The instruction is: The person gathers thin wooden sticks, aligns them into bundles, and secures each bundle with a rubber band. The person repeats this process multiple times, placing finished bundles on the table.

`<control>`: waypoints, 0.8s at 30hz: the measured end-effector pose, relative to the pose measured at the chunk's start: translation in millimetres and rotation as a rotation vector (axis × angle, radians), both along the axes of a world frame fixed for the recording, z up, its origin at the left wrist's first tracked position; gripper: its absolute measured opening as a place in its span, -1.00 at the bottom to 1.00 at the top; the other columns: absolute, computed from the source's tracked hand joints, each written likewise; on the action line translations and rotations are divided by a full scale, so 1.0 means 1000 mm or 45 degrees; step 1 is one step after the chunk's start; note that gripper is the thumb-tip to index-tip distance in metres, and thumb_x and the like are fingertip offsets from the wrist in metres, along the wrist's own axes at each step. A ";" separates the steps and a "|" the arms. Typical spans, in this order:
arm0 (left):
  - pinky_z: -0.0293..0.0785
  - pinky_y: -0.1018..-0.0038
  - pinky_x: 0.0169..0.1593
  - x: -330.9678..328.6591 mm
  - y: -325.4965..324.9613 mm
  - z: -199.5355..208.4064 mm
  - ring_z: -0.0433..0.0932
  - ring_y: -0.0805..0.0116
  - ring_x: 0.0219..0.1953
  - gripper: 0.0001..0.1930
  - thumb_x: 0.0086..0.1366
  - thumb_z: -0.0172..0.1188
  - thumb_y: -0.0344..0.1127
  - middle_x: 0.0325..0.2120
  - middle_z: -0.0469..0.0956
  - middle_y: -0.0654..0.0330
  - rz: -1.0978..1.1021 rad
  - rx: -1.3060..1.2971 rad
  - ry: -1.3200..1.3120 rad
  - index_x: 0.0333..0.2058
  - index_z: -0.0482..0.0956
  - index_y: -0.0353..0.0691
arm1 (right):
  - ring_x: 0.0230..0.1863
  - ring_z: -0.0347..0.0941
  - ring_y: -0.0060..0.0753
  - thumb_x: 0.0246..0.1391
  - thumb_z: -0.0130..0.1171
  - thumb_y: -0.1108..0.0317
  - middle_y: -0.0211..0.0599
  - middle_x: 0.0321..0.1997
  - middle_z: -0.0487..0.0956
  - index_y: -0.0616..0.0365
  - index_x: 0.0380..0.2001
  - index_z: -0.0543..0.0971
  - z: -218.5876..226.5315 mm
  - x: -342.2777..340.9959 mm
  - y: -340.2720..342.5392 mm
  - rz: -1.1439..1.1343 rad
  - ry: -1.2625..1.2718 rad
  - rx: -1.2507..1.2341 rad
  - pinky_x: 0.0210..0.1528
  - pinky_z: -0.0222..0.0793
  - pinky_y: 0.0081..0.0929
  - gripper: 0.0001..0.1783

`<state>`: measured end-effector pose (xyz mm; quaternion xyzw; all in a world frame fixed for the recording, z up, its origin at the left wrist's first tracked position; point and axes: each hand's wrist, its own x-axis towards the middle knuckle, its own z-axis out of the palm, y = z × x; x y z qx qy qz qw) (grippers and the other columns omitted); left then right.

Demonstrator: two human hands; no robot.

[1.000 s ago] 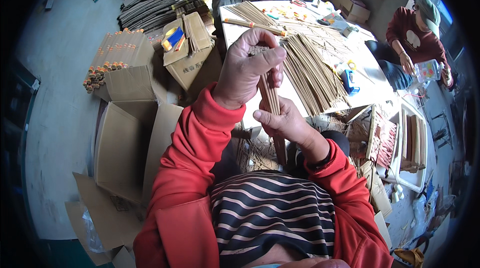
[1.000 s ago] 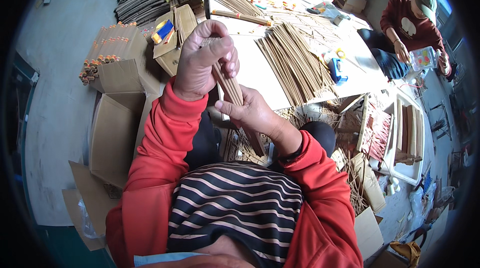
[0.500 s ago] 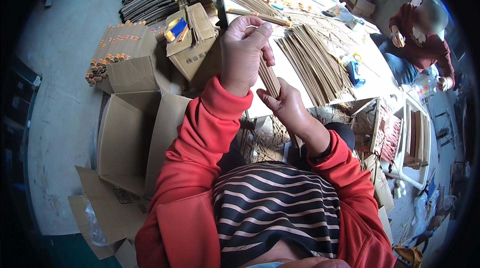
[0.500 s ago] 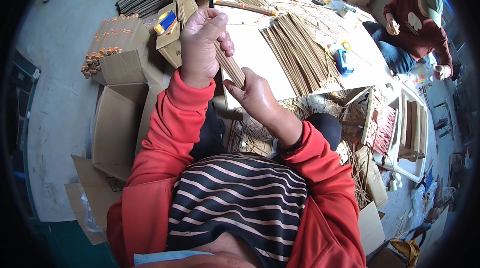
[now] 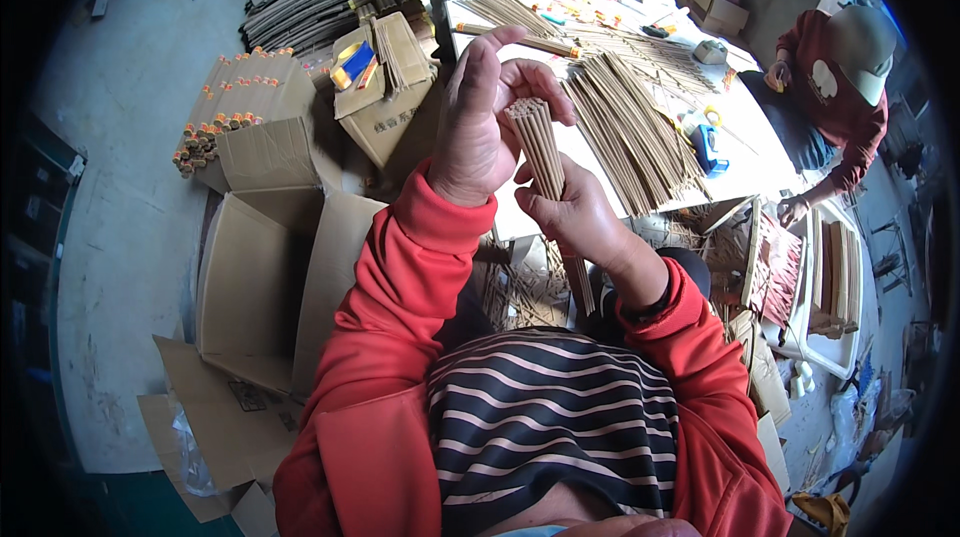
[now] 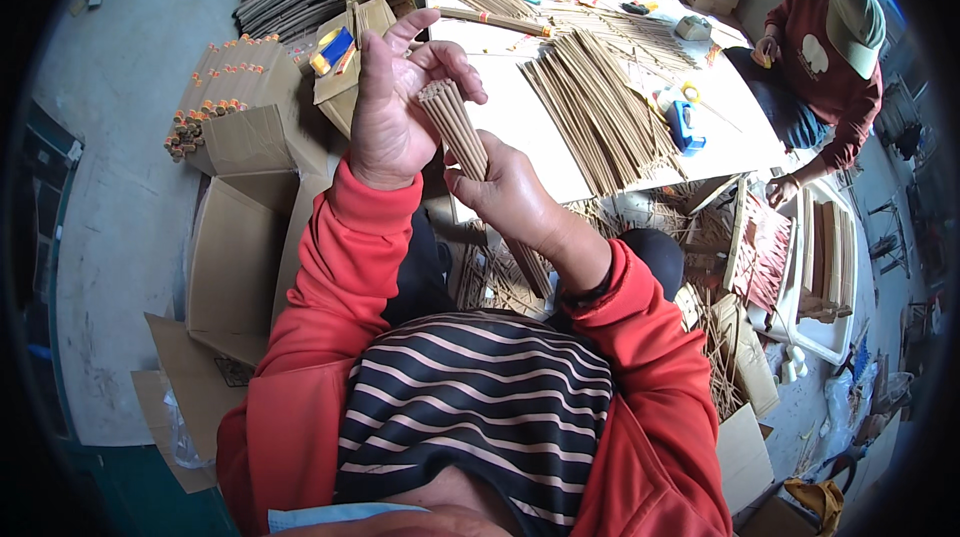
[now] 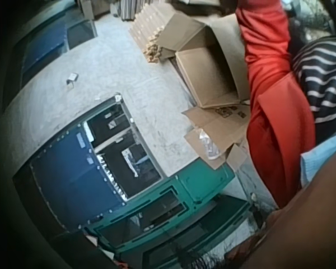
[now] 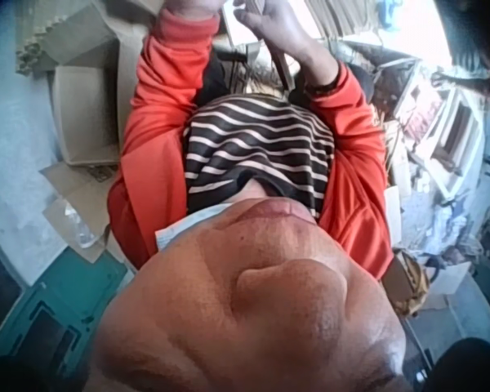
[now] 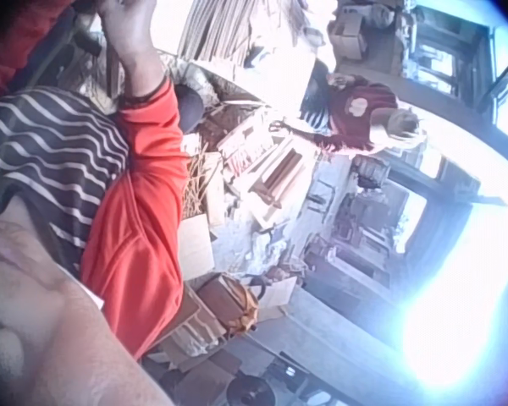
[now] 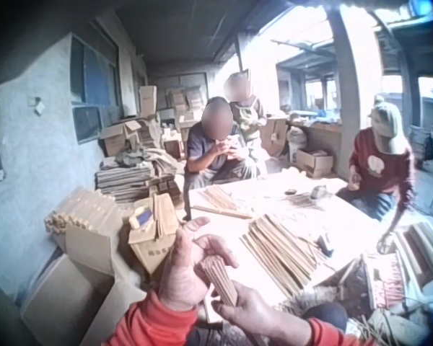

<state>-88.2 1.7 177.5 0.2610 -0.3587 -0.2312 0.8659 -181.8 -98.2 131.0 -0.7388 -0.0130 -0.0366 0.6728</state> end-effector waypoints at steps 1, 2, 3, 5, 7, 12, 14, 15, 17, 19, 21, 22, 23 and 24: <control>0.45 0.39 -0.29 -0.005 0.000 -0.003 0.48 0.34 -0.46 -0.47 0.13 0.20 -0.16 -0.51 0.43 0.16 0.067 0.049 -0.017 -0.03 0.18 -0.25 | -0.42 0.36 -0.61 -0.05 0.12 0.45 -0.39 -0.45 0.46 0.27 -0.27 0.42 -0.002 0.000 0.000 -0.031 -0.024 0.025 -0.35 0.31 -0.64 -0.76; 0.45 0.45 -0.31 -0.011 -0.002 -0.006 0.48 0.37 -0.46 -0.42 0.10 0.24 -0.22 -0.50 0.43 0.16 0.134 0.098 -0.033 -0.01 0.14 -0.28 | -0.41 0.38 -0.57 -0.05 0.13 0.45 -0.37 -0.44 0.48 0.28 -0.28 0.43 -0.004 0.000 0.000 -0.062 -0.048 0.051 -0.34 0.33 -0.61 -0.77; 0.46 0.50 -0.34 -0.019 -0.003 -0.010 0.49 0.41 -0.47 -0.37 0.07 0.28 -0.29 -0.50 0.43 0.17 0.201 0.146 -0.049 0.01 0.10 -0.31 | -0.39 0.41 -0.53 -0.05 0.14 0.45 -0.32 -0.42 0.49 0.28 -0.29 0.44 -0.007 0.003 0.000 -0.088 -0.303 -0.126 -0.33 0.34 -0.58 -0.77; 0.42 0.64 -0.44 -0.034 -0.004 -0.010 0.45 0.56 -0.55 -0.49 0.06 0.23 -0.47 -0.56 0.43 0.27 0.358 0.408 -0.094 -0.03 0.20 -0.33 | -0.37 0.46 -0.44 -0.06 0.15 0.44 -0.23 -0.39 0.51 0.29 -0.31 0.46 -0.013 0.008 0.000 -0.140 -0.812 -0.482 -0.31 0.36 -0.51 -0.79; 0.38 0.69 -0.48 -0.040 -0.007 -0.001 0.40 0.63 -0.59 -0.60 0.06 0.23 -0.45 -0.59 0.42 0.30 0.499 0.413 -0.146 -0.13 0.32 -0.32 | -0.34 0.48 -0.14 -0.11 0.17 0.44 -0.04 -0.36 0.48 0.29 -0.34 0.47 -0.003 0.002 0.003 -0.158 -0.496 -0.384 -0.30 0.38 -0.39 -0.78; 0.31 0.75 -0.45 -0.041 -0.012 0.051 0.35 0.72 -0.56 -0.67 0.06 0.24 -0.41 -0.61 0.41 0.38 0.704 0.265 -0.553 -0.19 0.39 -0.32 | -0.33 0.44 0.06 -0.18 0.19 0.39 -0.01 -0.35 0.47 0.25 -0.30 0.40 0.032 0.024 -0.002 -0.335 -1.016 -0.631 -0.32 0.38 -0.34 -0.68; 0.31 0.75 -0.44 -0.027 -0.018 0.060 0.33 0.73 -0.56 -0.64 0.07 0.23 -0.41 -0.63 0.41 0.39 0.712 0.207 -0.703 -0.15 0.36 -0.32 | -0.33 0.45 0.04 -0.18 0.20 0.38 -0.02 -0.37 0.48 0.25 -0.31 0.41 0.037 0.038 -0.008 -0.381 -1.069 -0.619 -0.33 0.37 -0.36 -0.68; 0.31 0.75 -0.45 -0.018 -0.020 0.060 0.34 0.72 -0.57 -0.64 0.08 0.22 -0.41 -0.62 0.41 0.39 0.693 0.226 -0.695 -0.15 0.36 -0.32 | -0.34 0.46 0.02 -0.18 0.21 0.37 -0.03 -0.39 0.49 0.25 -0.31 0.41 0.038 0.048 -0.009 -0.396 -1.112 -0.607 -0.33 0.37 -0.37 -0.68; 0.32 0.75 -0.47 0.000 -0.030 0.050 0.35 0.71 -0.58 -0.63 0.08 0.21 -0.40 -0.62 0.40 0.38 0.642 0.266 -0.671 -0.13 0.35 -0.33 | -0.35 0.46 0.02 -0.17 0.20 0.37 -0.03 -0.38 0.50 0.25 -0.32 0.42 0.021 0.070 -0.017 -0.422 -1.099 -0.563 -0.34 0.36 -0.37 -0.70; 0.31 0.72 -0.60 0.018 -0.041 0.027 0.35 0.66 -0.67 -0.62 0.07 0.19 -0.41 -0.60 0.40 0.34 0.590 0.404 -0.487 -0.12 0.34 -0.31 | -0.33 0.47 -0.05 -0.16 0.20 0.38 0.00 -0.35 0.50 0.30 -0.28 0.42 -0.005 0.084 -0.022 -0.471 -0.871 -0.574 -0.32 0.35 -0.39 -0.66; 0.31 0.74 -0.52 0.024 -0.043 0.017 0.33 0.68 -0.64 -0.60 0.12 0.15 -0.47 -0.62 0.39 0.37 0.537 0.515 -0.425 -0.06 0.28 -0.35 | -0.27 0.47 -0.25 -0.14 0.20 0.40 -0.05 -0.31 0.51 0.32 -0.22 0.41 -0.015 0.088 -0.023 -0.471 -0.804 -0.515 -0.26 0.35 -0.46 -0.63; 0.30 0.74 -0.53 0.023 -0.041 0.018 0.32 0.69 -0.64 -0.59 0.10 0.16 -0.48 -0.63 0.39 0.37 0.579 0.545 -0.472 -0.05 0.28 -0.34 | -0.23 0.47 -0.39 -0.12 0.19 0.43 -0.09 -0.28 0.52 0.32 -0.17 0.40 -0.015 0.087 -0.019 -0.475 -0.846 -0.442 -0.21 0.34 -0.52 -0.60; 0.30 0.74 -0.53 0.022 -0.040 0.023 0.32 0.69 -0.64 -0.58 0.10 0.16 -0.49 -0.62 0.38 0.37 0.604 0.484 -0.543 -0.05 0.28 -0.34 | -0.23 0.45 -0.43 -0.11 0.18 0.44 -0.13 -0.27 0.52 0.31 -0.16 0.39 -0.009 0.087 -0.019 -0.428 -0.882 -0.412 -0.20 0.34 -0.54 -0.61; 0.30 0.74 -0.53 0.019 -0.038 0.025 0.32 0.69 -0.64 -0.58 0.09 0.15 -0.49 -0.62 0.38 0.37 0.625 0.432 -0.605 -0.05 0.28 -0.35 | -0.22 0.44 -0.47 -0.10 0.17 0.46 -0.16 -0.26 0.52 0.30 -0.14 0.38 -0.004 0.083 -0.017 -0.382 -0.905 -0.377 -0.19 0.33 -0.56 -0.61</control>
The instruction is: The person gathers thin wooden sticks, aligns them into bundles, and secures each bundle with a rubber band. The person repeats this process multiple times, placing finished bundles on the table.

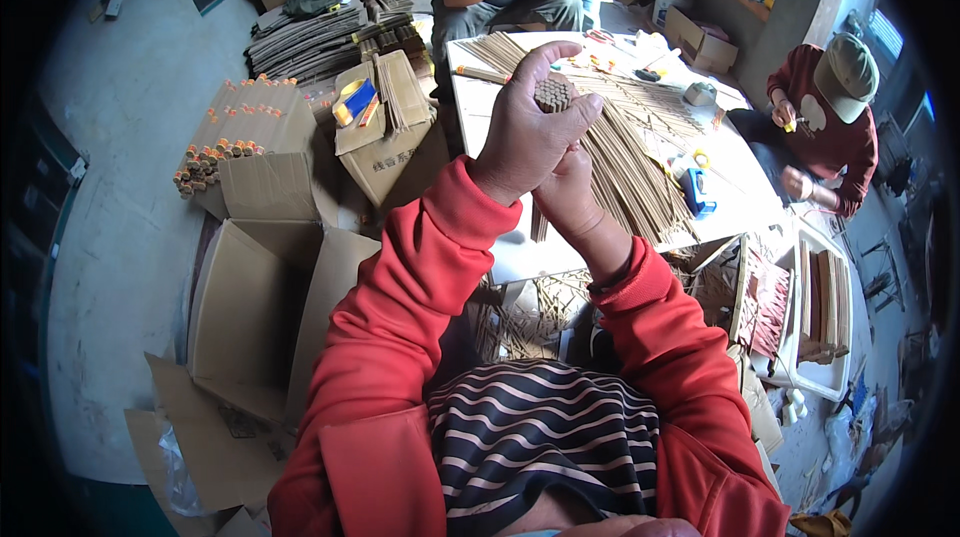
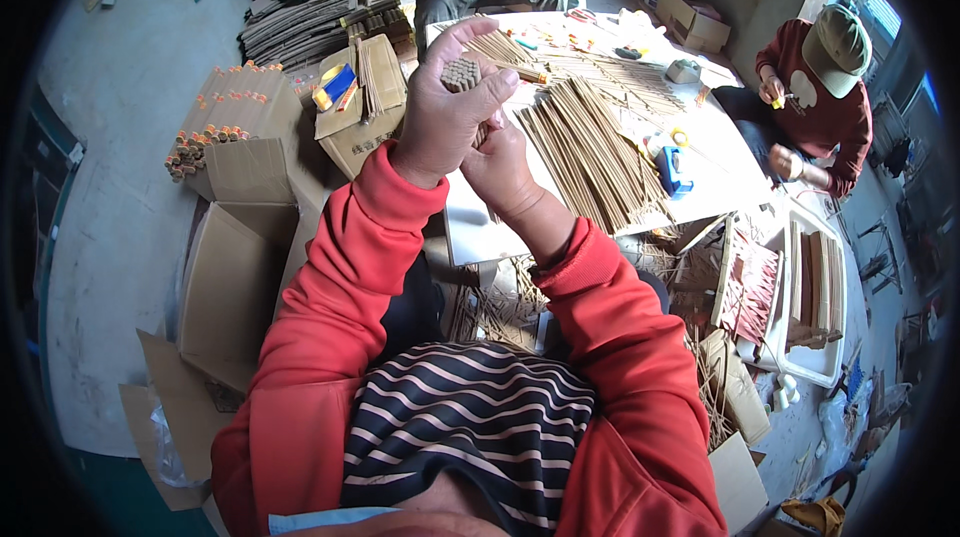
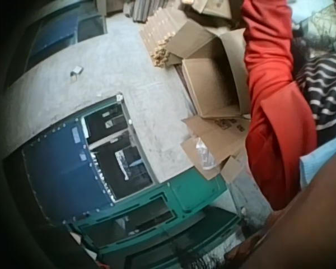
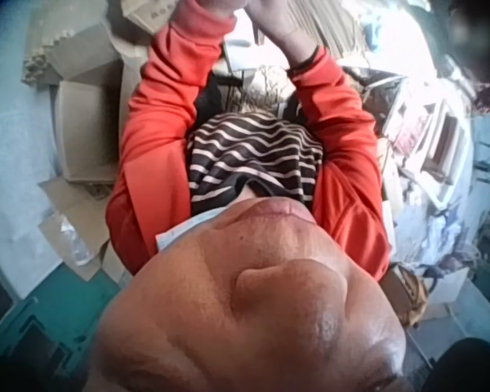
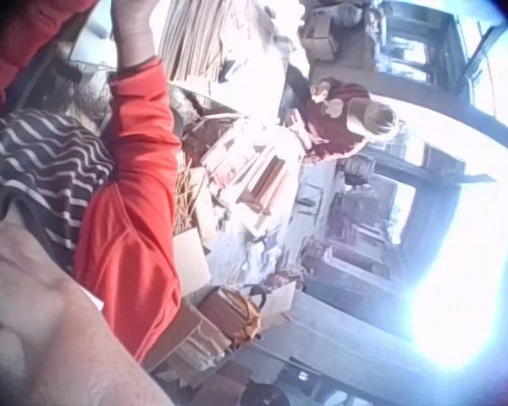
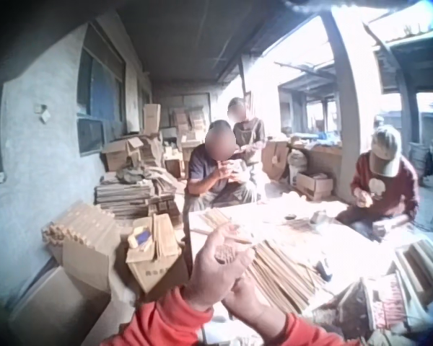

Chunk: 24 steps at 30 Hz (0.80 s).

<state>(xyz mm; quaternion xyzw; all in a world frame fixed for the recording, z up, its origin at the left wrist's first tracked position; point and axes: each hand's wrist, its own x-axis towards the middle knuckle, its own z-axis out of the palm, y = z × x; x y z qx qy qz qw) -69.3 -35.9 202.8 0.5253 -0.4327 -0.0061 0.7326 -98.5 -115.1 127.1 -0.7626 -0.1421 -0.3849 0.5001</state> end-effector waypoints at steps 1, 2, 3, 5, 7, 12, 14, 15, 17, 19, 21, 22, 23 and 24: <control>0.30 0.75 -0.54 -0.001 0.002 0.000 0.32 0.69 -0.64 -0.58 0.09 0.15 -0.50 -0.62 0.38 0.37 0.000 -0.036 -0.074 -0.05 0.29 -0.35 | -0.21 0.43 -0.51 -0.09 0.16 0.48 -0.20 -0.24 0.52 0.29 -0.13 0.37 0.001 -0.001 0.001 0.058 -0.019 0.013 -0.18 0.32 -0.58 -0.61; 0.28 0.75 -0.54 0.001 0.002 -0.005 0.31 0.70 -0.65 -0.58 0.09 0.16 -0.50 -0.63 0.37 0.37 -0.002 -0.029 -0.038 -0.05 0.29 -0.35 | -0.22 0.42 -0.53 -0.08 0.14 0.52 -0.22 -0.22 0.51 0.27 -0.10 0.36 -0.003 0.001 0.000 0.057 -0.018 -0.030 -0.18 0.33 -0.59 -0.60; 0.28 0.76 -0.54 0.005 0.001 -0.010 0.31 0.70 -0.65 -0.58 0.09 0.16 -0.50 -0.64 0.37 0.38 -0.006 -0.033 0.007 -0.05 0.29 -0.36 | -0.22 0.42 -0.53 -0.08 0.14 0.52 -0.23 -0.23 0.51 0.27 -0.11 0.36 -0.006 0.003 0.000 0.047 0.026 -0.008 -0.18 0.33 -0.59 -0.60; 0.26 0.77 -0.55 0.016 -0.011 -0.022 0.30 0.71 -0.66 -0.59 0.10 0.16 -0.50 -0.65 0.37 0.38 -0.024 -0.051 0.098 -0.06 0.29 -0.36 | -0.22 0.41 -0.54 -0.09 0.15 0.53 -0.23 -0.23 0.51 0.27 -0.11 0.37 -0.013 0.008 -0.006 0.016 0.115 0.026 -0.18 0.33 -0.60 -0.60; 0.38 0.62 -0.27 0.009 -0.001 -0.014 0.41 0.56 -0.40 -0.61 0.04 0.18 -0.44 -0.42 0.46 0.22 0.059 0.088 0.119 -0.12 0.37 -0.32 | -0.24 0.41 -0.56 -0.09 0.15 0.52 -0.28 -0.26 0.51 0.25 -0.11 0.37 -0.014 0.007 0.001 0.010 0.106 0.074 -0.19 0.33 -0.61 -0.60; 0.35 0.53 -0.09 0.012 -0.009 -0.023 0.43 0.44 -0.21 -0.57 0.02 0.19 -0.40 -0.25 0.47 0.08 0.154 0.072 0.041 -0.10 0.37 -0.35 | -0.19 0.39 -0.61 -0.08 0.16 0.52 -0.31 -0.17 0.48 0.23 -0.06 0.35 -0.021 0.009 -0.004 0.028 0.135 0.061 -0.17 0.33 -0.64 -0.55; 0.34 0.60 -0.25 0.012 -0.006 -0.016 0.41 0.53 -0.37 -0.58 0.04 0.17 -0.43 -0.39 0.45 0.19 0.155 0.069 -0.022 -0.08 0.35 -0.36 | -0.17 0.39 -0.59 -0.09 0.18 0.50 -0.31 -0.13 0.47 0.22 -0.04 0.33 -0.013 0.009 -0.002 0.100 0.108 0.105 -0.16 0.33 -0.64 -0.52; 0.34 0.64 -0.33 0.011 -0.001 -0.011 0.39 0.58 -0.45 -0.58 0.05 0.16 -0.45 -0.46 0.45 0.24 0.161 0.066 -0.051 -0.08 0.34 -0.36 | -0.18 0.39 -0.60 -0.09 0.18 0.51 -0.31 -0.15 0.47 0.23 -0.07 0.34 -0.002 0.005 0.003 0.159 0.160 0.155 -0.17 0.33 -0.64 -0.55; 0.23 0.79 -0.62 0.003 0.008 -0.004 0.27 0.75 -0.70 -0.58 0.10 0.13 -0.51 -0.65 0.35 0.41 0.020 0.001 -0.016 -0.03 0.30 -0.36 | -0.20 0.39 -0.60 -0.09 0.18 0.51 -0.30 -0.19 0.48 0.26 -0.13 0.36 0.015 -0.008 0.012 0.269 0.273 0.276 -0.19 0.33 -0.64 -0.61; 0.25 0.74 -0.62 -0.002 0.016 0.003 0.27 0.71 -0.71 -0.53 0.11 0.13 -0.52 -0.68 0.34 0.39 -0.239 0.022 0.077 0.01 0.23 -0.38 | -0.42 0.40 -0.62 -0.10 0.19 0.46 -0.37 -0.41 0.48 0.26 -0.28 0.39 0.018 -0.018 0.012 0.307 0.469 0.382 -0.39 0.31 -0.67 -0.72; 0.26 0.72 -0.61 -0.009 0.021 0.008 0.27 0.68 -0.72 -0.50 0.11 0.13 -0.52 -0.69 0.34 0.37 -0.443 0.040 0.166 0.03 0.19 -0.39 | -0.62 0.33 -0.70 -0.12 0.20 0.43 -0.44 -0.59 0.44 0.21 -0.46 0.39 0.024 -0.035 0.022 0.388 0.433 0.567 -0.59 0.23 -0.72 -0.81; 0.21 0.74 -0.66 -0.011 0.020 0.007 0.28 0.75 -0.69 -0.47 0.09 0.19 -0.44 -0.66 0.33 0.42 -0.449 0.019 0.171 0.03 0.21 -0.36 | -0.59 0.36 -0.63 -0.12 0.19 0.43 -0.40 -0.55 0.46 0.22 -0.42 0.41 0.019 -0.034 0.022 0.295 0.384 0.475 -0.54 0.27 -0.68 -0.81; 0.24 0.73 -0.62 -0.014 0.019 0.007 0.30 0.73 -0.67 -0.46 0.08 0.20 -0.43 -0.65 0.34 0.41 -0.393 -0.015 0.180 0.03 0.22 -0.37 | -0.56 0.40 -0.56 -0.12 0.19 0.43 -0.37 -0.51 0.49 0.23 -0.38 0.43 0.014 -0.034 0.021 0.202 0.334 0.383 -0.50 0.31 -0.64 -0.80; 0.28 0.72 -0.57 -0.016 0.018 0.005 0.32 0.71 -0.65 -0.45 0.08 0.22 -0.42 -0.63 0.36 0.40 -0.337 -0.046 0.193 0.03 0.22 -0.37 | -0.53 0.41 -0.50 -0.12 0.19 0.42 -0.35 -0.48 0.50 0.23 -0.35 0.44 0.014 -0.036 0.020 0.102 0.261 0.263 -0.45 0.33 -0.60 -0.77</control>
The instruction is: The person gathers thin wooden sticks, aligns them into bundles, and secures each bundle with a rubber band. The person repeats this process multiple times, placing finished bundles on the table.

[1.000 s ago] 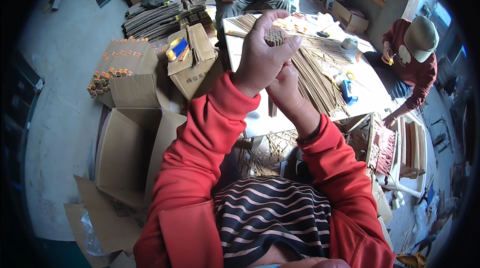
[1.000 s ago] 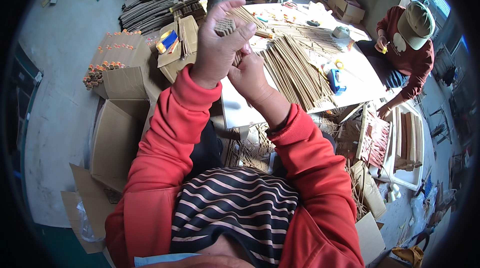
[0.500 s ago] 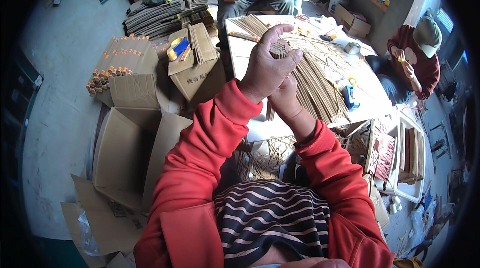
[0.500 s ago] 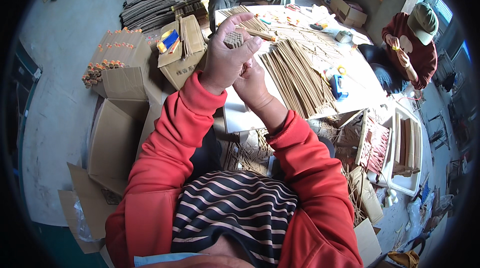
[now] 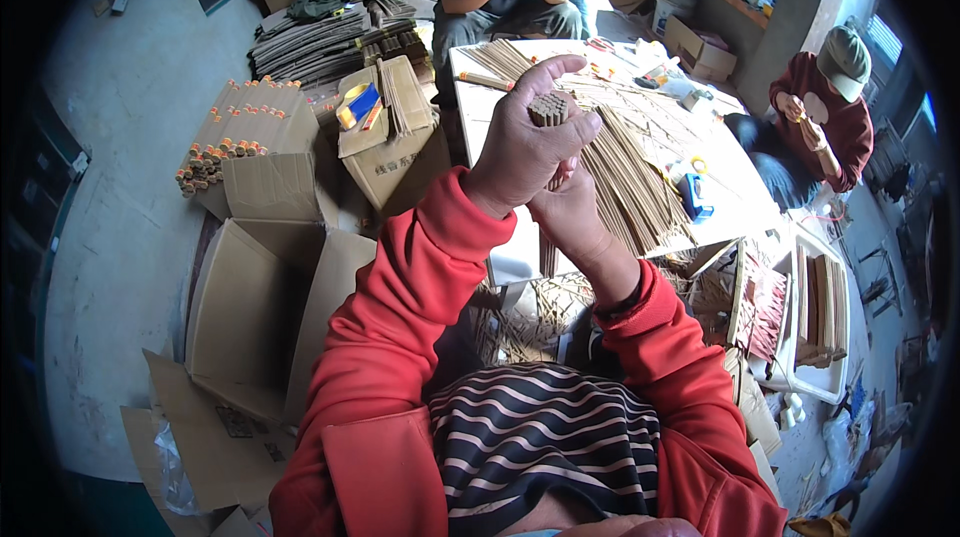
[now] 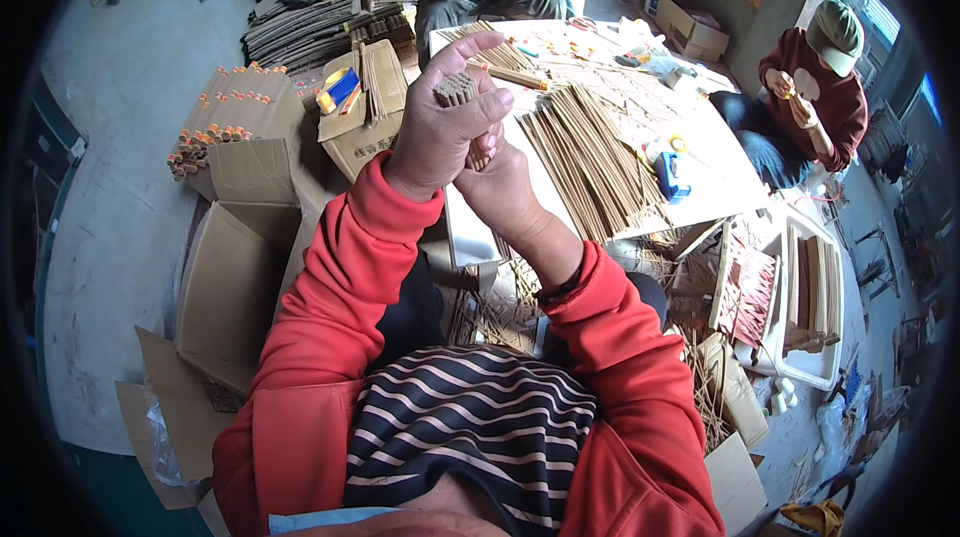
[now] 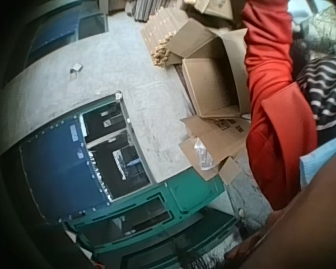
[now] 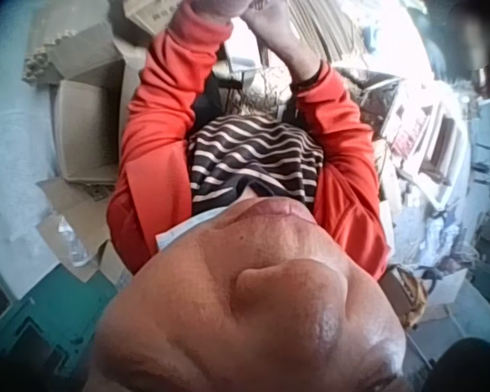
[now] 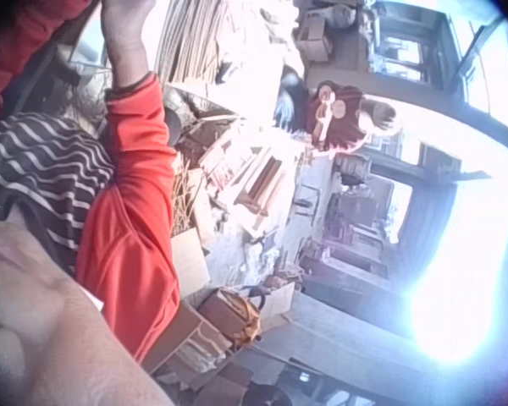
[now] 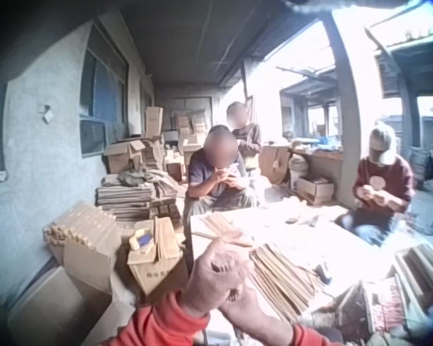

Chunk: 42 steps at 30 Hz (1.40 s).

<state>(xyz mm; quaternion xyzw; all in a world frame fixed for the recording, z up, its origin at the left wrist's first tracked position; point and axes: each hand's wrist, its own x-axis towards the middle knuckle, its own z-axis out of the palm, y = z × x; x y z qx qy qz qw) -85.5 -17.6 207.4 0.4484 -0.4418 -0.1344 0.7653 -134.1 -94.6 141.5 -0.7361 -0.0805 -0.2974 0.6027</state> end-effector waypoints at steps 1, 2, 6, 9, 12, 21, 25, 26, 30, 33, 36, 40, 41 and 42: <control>0.32 0.70 -0.53 -0.003 -0.001 -0.002 0.34 0.69 -0.63 -0.44 0.07 0.23 -0.41 -0.62 0.37 0.38 0.058 -0.025 0.017 0.03 0.22 -0.37 | -0.50 0.43 -0.44 -0.12 0.19 0.41 -0.32 -0.44 0.52 0.23 -0.31 0.45 0.001 -0.001 0.000 -0.094 -0.069 -0.127 -0.40 0.35 -0.56 -0.75; 0.34 0.68 -0.46 -0.005 -0.001 -0.007 0.35 0.66 -0.59 -0.43 0.06 0.24 -0.39 -0.60 0.38 0.37 0.192 -0.011 -0.040 0.03 0.21 -0.37 | -0.47 0.44 -0.39 -0.11 0.19 0.40 -0.30 -0.41 0.53 0.23 -0.28 0.46 0.001 -0.002 0.000 -0.187 -0.138 -0.255 -0.35 0.37 -0.52 -0.72; 0.34 0.60 -0.24 -0.031 -0.002 -0.017 0.39 0.58 -0.45 -0.59 0.03 0.30 -0.33 -0.56 0.42 0.32 0.510 0.065 -0.077 -0.17 0.35 -0.33 | -0.32 0.51 -0.13 -0.12 0.19 0.32 -0.09 -0.40 0.56 0.16 -0.29 0.51 0.002 -0.012 0.002 -0.252 -0.166 -0.294 -0.28 0.40 -0.41 -0.73; 0.35 0.61 -0.30 -0.038 -0.001 -0.012 0.39 0.58 -0.47 -0.73 0.04 0.29 -0.34 -0.56 0.42 0.31 0.501 0.092 0.006 -0.36 0.40 -0.29 | -0.32 0.50 -0.11 -0.13 0.19 0.31 -0.12 -0.39 0.56 0.15 -0.30 0.51 -0.007 -0.011 -0.004 -0.315 -0.272 -0.501 -0.29 0.39 -0.39 -0.73; 0.34 0.62 -0.34 -0.039 -0.003 -0.009 0.38 0.59 -0.49 -0.78 0.06 0.28 -0.34 -0.56 0.43 0.31 0.489 0.033 -0.028 -0.42 0.41 -0.27 | -0.31 0.49 -0.08 -0.14 0.18 0.31 -0.14 -0.38 0.55 0.15 -0.30 0.50 -0.010 -0.006 -0.003 -0.330 -0.302 -0.521 -0.30 0.38 -0.37 -0.72; 0.36 0.60 -0.38 -0.002 -0.016 -0.036 0.41 0.57 -0.52 -0.85 0.07 0.22 -0.39 -0.60 0.45 0.28 0.638 0.138 -0.056 -0.49 0.42 -0.29 | -0.34 0.49 -0.05 -0.14 0.17 0.29 -0.11 -0.39 0.55 0.18 -0.33 0.47 -0.036 0.027 -0.007 -0.374 -0.186 -0.481 -0.32 0.38 -0.33 -0.72; 0.30 0.61 -0.47 0.002 -0.019 -0.046 0.35 0.60 -0.58 -0.81 0.09 0.23 -0.35 -0.66 0.41 0.33 0.712 0.087 -0.085 -0.55 0.43 -0.30 | -0.37 0.50 -0.05 -0.12 0.15 0.29 -0.10 -0.42 0.55 0.17 -0.33 0.46 -0.041 0.039 -0.007 -0.317 -0.174 -0.339 -0.36 0.39 -0.33 -0.74; 0.27 0.63 -0.52 0.003 -0.019 -0.048 0.32 0.62 -0.62 -0.79 0.09 0.24 -0.34 -0.70 0.37 0.36 0.750 0.050 -0.093 -0.58 0.42 -0.29 | -0.38 0.50 -0.05 -0.11 0.14 0.29 -0.09 -0.42 0.55 0.17 -0.33 0.46 -0.038 0.036 -0.004 -0.351 -0.203 -0.356 -0.36 0.39 -0.33 -0.74; 0.32 0.59 -0.42 -0.007 -0.017 -0.039 0.35 0.58 -0.56 -0.77 0.09 0.26 -0.30 -0.66 0.41 0.31 0.683 0.056 -0.106 -0.53 0.42 -0.31 | -0.32 0.46 -0.10 -0.14 0.20 0.32 -0.11 -0.36 0.50 0.19 -0.22 0.43 -0.036 0.026 -0.008 -0.393 -0.144 -0.599 -0.30 0.36 -0.34 -0.64; 0.37 0.57 -0.31 -0.020 -0.008 -0.020 0.43 0.53 -0.47 -0.77 0.09 0.24 -0.32 -0.55 0.50 0.21 0.645 0.067 -0.249 -0.41 0.44 -0.36 | -0.22 0.43 -0.21 -0.13 0.21 0.36 -0.13 -0.22 0.46 0.21 -0.15 0.39 -0.019 0.020 -0.004 -0.190 -0.213 -0.385 -0.23 0.34 -0.38 -0.58; 0.36 0.60 -0.37 -0.021 0.004 -0.004 0.39 0.58 -0.49 -0.80 0.10 0.24 -0.36 -0.59 0.45 0.25 0.644 0.019 -0.464 -0.43 0.43 -0.35 | -0.07 0.38 -0.27 -0.16 0.21 0.40 -0.12 -0.12 0.44 0.24 -0.06 0.35 0.003 -0.001 -0.001 0.079 -0.235 -0.367 -0.05 0.28 -0.43 -0.49; 0.35 0.63 -0.43 -0.020 0.015 0.003 0.39 0.61 -0.51 -0.77 0.11 0.20 -0.39 -0.59 0.46 0.25 0.627 0.153 -0.606 -0.31 0.40 -0.37 | 0.04 0.31 -0.30 -0.14 0.15 0.47 -0.12 -0.01 0.38 0.29 0.04 0.27 0.015 -0.036 -0.031 0.171 -0.151 -0.396 0.12 0.15 -0.41 -0.41; 0.33 0.64 -0.42 -0.023 0.015 0.003 0.35 0.62 -0.50 -0.75 0.12 0.21 -0.39 -0.57 0.43 0.29 0.619 0.176 -0.595 -0.26 0.41 -0.36 | -0.01 0.34 -0.37 -0.05 0.09 0.48 -0.17 -0.06 0.41 0.32 0.02 0.29 0.014 -0.044 -0.035 0.262 -0.134 0.153 0.08 0.21 -0.43 -0.49; 0.32 0.66 -0.40 -0.028 0.020 0.005 0.31 0.64 -0.49 -0.73 0.12 0.21 -0.39 -0.55 0.40 0.33 0.627 0.215 -0.588 -0.22 0.41 -0.36 | -0.07 0.36 -0.43 0.04 0.05 0.45 -0.21 -0.10 0.43 0.33 0.02 0.30 0.029 -0.052 -0.038 0.179 -0.151 0.273 0.01 0.27 -0.49 -0.56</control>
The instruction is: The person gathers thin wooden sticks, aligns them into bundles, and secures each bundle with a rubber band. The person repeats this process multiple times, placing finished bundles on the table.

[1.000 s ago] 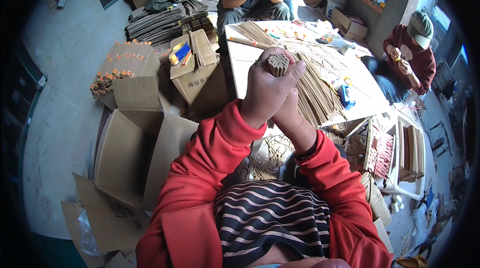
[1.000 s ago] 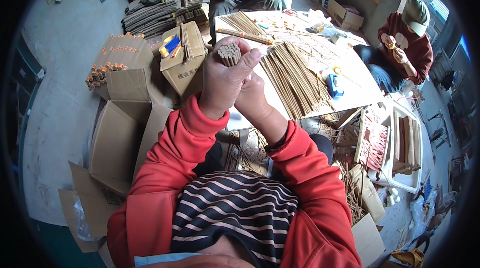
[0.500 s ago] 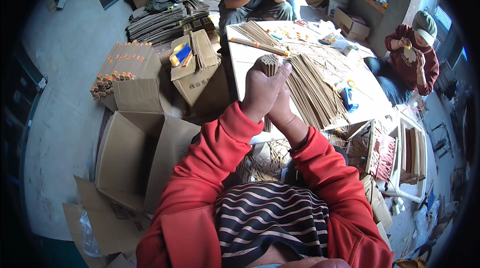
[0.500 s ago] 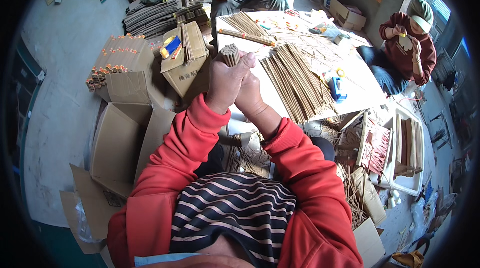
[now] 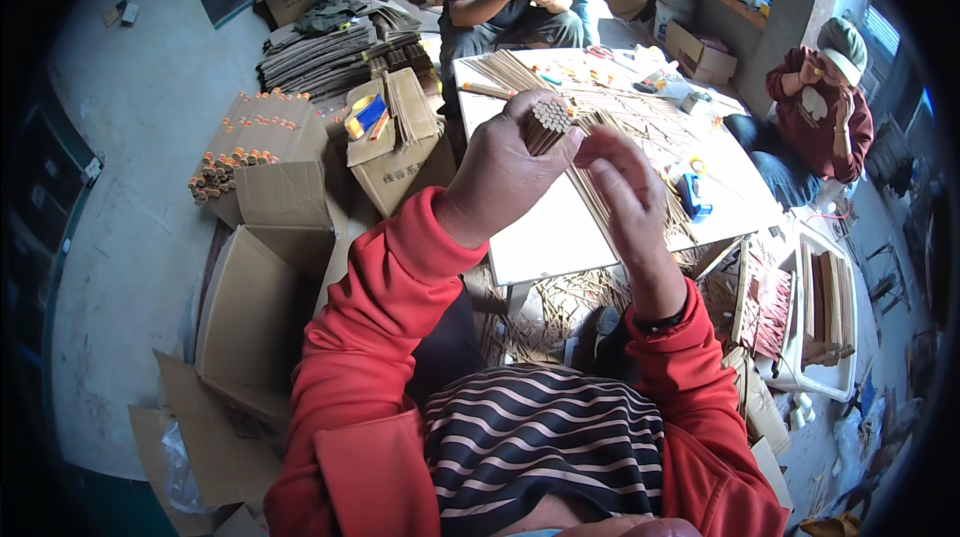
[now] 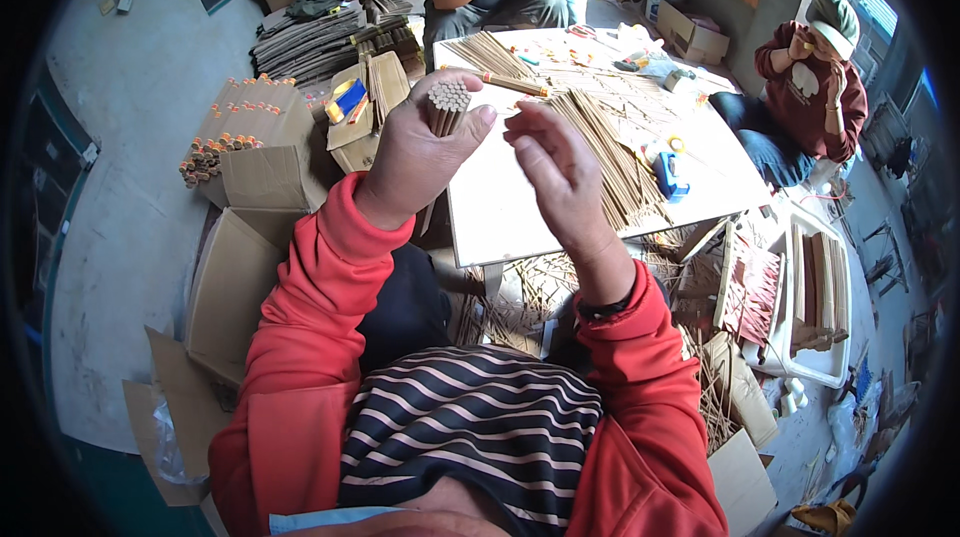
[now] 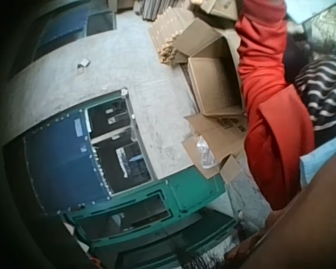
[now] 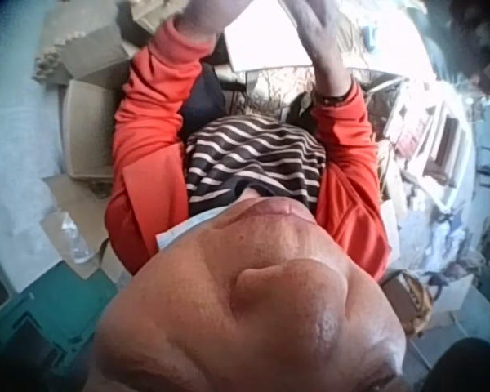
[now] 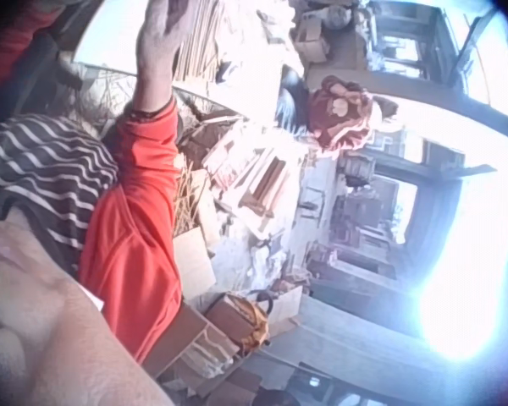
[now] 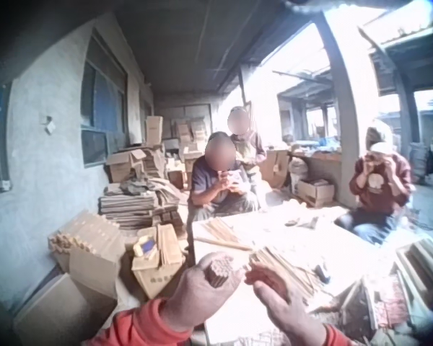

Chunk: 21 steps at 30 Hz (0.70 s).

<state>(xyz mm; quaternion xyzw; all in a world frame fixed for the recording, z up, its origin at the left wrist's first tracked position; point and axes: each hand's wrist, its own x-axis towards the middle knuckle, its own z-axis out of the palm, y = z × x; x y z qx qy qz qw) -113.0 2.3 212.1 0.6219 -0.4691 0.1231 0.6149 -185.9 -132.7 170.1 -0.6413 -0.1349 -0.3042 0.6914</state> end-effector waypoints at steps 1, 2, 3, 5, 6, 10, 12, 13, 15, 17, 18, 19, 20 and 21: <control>0.30 0.67 -0.38 -0.006 -0.001 -0.001 0.28 0.65 -0.48 -0.70 0.13 0.21 -0.39 -0.53 0.37 0.37 -0.014 0.024 0.031 -0.17 0.41 -0.35 | -0.18 0.40 -0.49 0.10 0.04 0.33 -0.23 -0.20 0.47 0.34 -0.05 0.34 0.007 -0.006 -0.005 -0.147 -0.088 -0.020 -0.11 0.32 -0.57 -0.61; 0.29 0.68 -0.35 -0.016 -0.001 0.003 0.28 0.66 -0.46 -0.54 0.14 0.19 -0.40 -0.49 0.38 0.35 -0.086 0.241 0.198 0.01 0.30 -0.34 | -0.24 0.41 -0.51 0.10 0.05 0.28 -0.22 -0.25 0.48 0.34 -0.09 0.36 0.016 -0.014 -0.009 -0.267 -0.098 -0.214 -0.16 0.33 -0.58 -0.62; 0.29 0.70 -0.30 -0.019 -0.004 0.001 0.29 0.65 -0.45 -0.48 0.14 0.17 -0.40 -0.47 0.37 0.32 -0.102 0.457 0.326 0.07 0.23 -0.33 | -0.30 0.42 -0.53 0.09 0.06 0.24 -0.22 -0.30 0.49 0.34 -0.13 0.38 0.024 -0.023 -0.012 -0.388 -0.105 -0.406 -0.22 0.34 -0.59 -0.62; 0.28 0.69 -0.29 -0.015 -0.006 -0.025 0.30 0.63 -0.43 -0.44 0.13 0.15 -0.43 -0.46 0.37 0.31 -0.331 0.418 0.256 0.10 0.17 -0.32 | -0.52 0.45 -0.46 0.00 0.14 0.02 -0.27 -0.54 0.47 0.24 -0.31 0.44 0.030 -0.028 -0.004 -0.571 -0.170 -0.789 -0.50 0.34 -0.56 -0.56; 0.39 0.58 -0.29 -0.015 -0.012 -0.026 0.50 0.45 -0.41 -0.30 0.12 0.12 -0.40 -0.42 0.53 0.10 -0.300 0.571 -0.079 0.15 -0.03 -0.49 | -0.54 0.46 -0.42 -0.02 0.14 -0.02 -0.29 -0.57 0.46 0.21 -0.36 0.44 0.029 -0.032 -0.005 -0.635 -0.199 -0.941 -0.53 0.34 -0.53 -0.55; 0.27 0.66 -0.46 -0.039 -0.014 -0.027 0.32 0.64 -0.52 -0.70 0.05 0.15 -0.51 -0.49 0.38 0.35 -0.785 0.721 0.626 -0.20 0.34 -0.30 | -0.62 0.44 -0.35 -0.05 0.15 0.01 -0.31 -0.64 0.46 0.13 -0.51 0.43 0.014 -0.044 -0.018 -0.669 -0.185 -1.160 -0.59 0.33 -0.50 -0.62; 0.20 0.67 -0.60 -0.049 -0.022 -0.037 0.29 0.66 -0.64 -0.72 0.03 0.17 -0.53 -0.58 0.36 0.37 -0.777 0.691 0.680 -0.24 0.37 -0.27 | -0.65 0.42 -0.33 -0.03 0.15 0.10 -0.34 -0.66 0.44 0.12 -0.53 0.43 0.004 -0.053 -0.022 -0.574 -0.192 -1.086 -0.63 0.32 -0.47 -0.70; 0.19 0.66 -0.63 -0.054 -0.020 -0.028 0.28 0.64 -0.66 -0.72 0.02 0.17 -0.54 -0.60 0.37 0.36 -0.752 0.856 0.839 -0.25 0.38 -0.26 | -0.67 0.40 -0.31 -0.04 0.15 0.15 -0.35 -0.70 0.41 0.12 -0.57 0.42 -0.004 -0.054 -0.023 -0.580 -0.292 -1.117 -0.66 0.30 -0.47 -0.73; 0.17 0.66 -0.66 -0.058 -0.025 -0.032 0.29 0.63 -0.69 -0.77 0.01 0.18 -0.55 -0.65 0.37 0.35 -0.774 0.946 0.910 -0.31 0.42 -0.26 | -0.70 0.38 -0.30 -0.08 0.16 0.23 -0.34 -0.73 0.39 0.11 -0.61 0.42 -0.013 -0.059 -0.031 -0.513 -0.300 -1.098 -0.67 0.29 -0.46 -0.78; 0.17 0.66 -0.66 -0.057 -0.029 -0.043 0.29 0.63 -0.70 -0.82 0.01 0.19 -0.55 -0.66 0.37 0.35 -0.851 0.951 0.929 -0.36 0.44 -0.27 | -0.74 0.35 -0.30 -0.15 0.18 0.32 -0.32 -0.76 0.37 0.11 -0.66 0.43 -0.023 -0.060 -0.032 -0.576 -0.337 -1.037 -0.68 0.28 -0.45 -0.82; 0.18 0.65 -0.65 -0.058 -0.031 -0.048 0.30 0.62 -0.69 -0.87 0.00 0.19 -0.55 -0.66 0.36 0.36 -0.871 0.921 0.991 -0.42 0.47 -0.27 | -0.75 0.34 -0.30 -0.16 0.18 0.34 -0.31 -0.77 0.37 0.12 -0.66 0.43 -0.026 -0.061 -0.033 -0.598 -0.321 -0.995 -0.69 0.28 -0.45 -0.83; 0.19 0.65 -0.64 -0.061 -0.032 -0.051 0.31 0.62 -0.68 -0.87 0.00 0.20 -0.55 -0.66 0.37 0.35 -0.847 0.908 1.006 -0.42 0.47 -0.27 | -0.75 0.34 -0.30 -0.17 0.19 0.35 -0.30 -0.77 0.37 0.12 -0.67 0.43 -0.030 -0.062 -0.034 -0.618 -0.305 -0.953 -0.69 0.27 -0.45 -0.84; 0.20 0.65 -0.63 -0.063 -0.033 -0.053 0.31 0.62 -0.68 -0.86 0.00 0.20 -0.55 -0.66 0.38 0.34 -0.821 0.894 1.021 -0.42 0.47 -0.27 | -0.77 0.32 -0.29 -0.19 0.19 0.36 -0.29 -0.78 0.36 0.12 -0.68 0.44 -0.036 -0.061 -0.036 -0.628 -0.307 -0.922 -0.70 0.26 -0.44 -0.85; 0.21 0.65 -0.63 -0.065 -0.035 -0.054 0.32 0.62 -0.67 -0.86 0.00 0.20 -0.54 -0.65 0.38 0.34 -0.797 0.878 1.037 -0.41 0.47 -0.26 | -0.77 0.32 -0.29 -0.19 0.19 0.36 -0.29 -0.78 0.36 0.12 -0.68 0.44 -0.037 -0.061 -0.038 -0.637 -0.298 -0.910 -0.70 0.25 -0.44 -0.85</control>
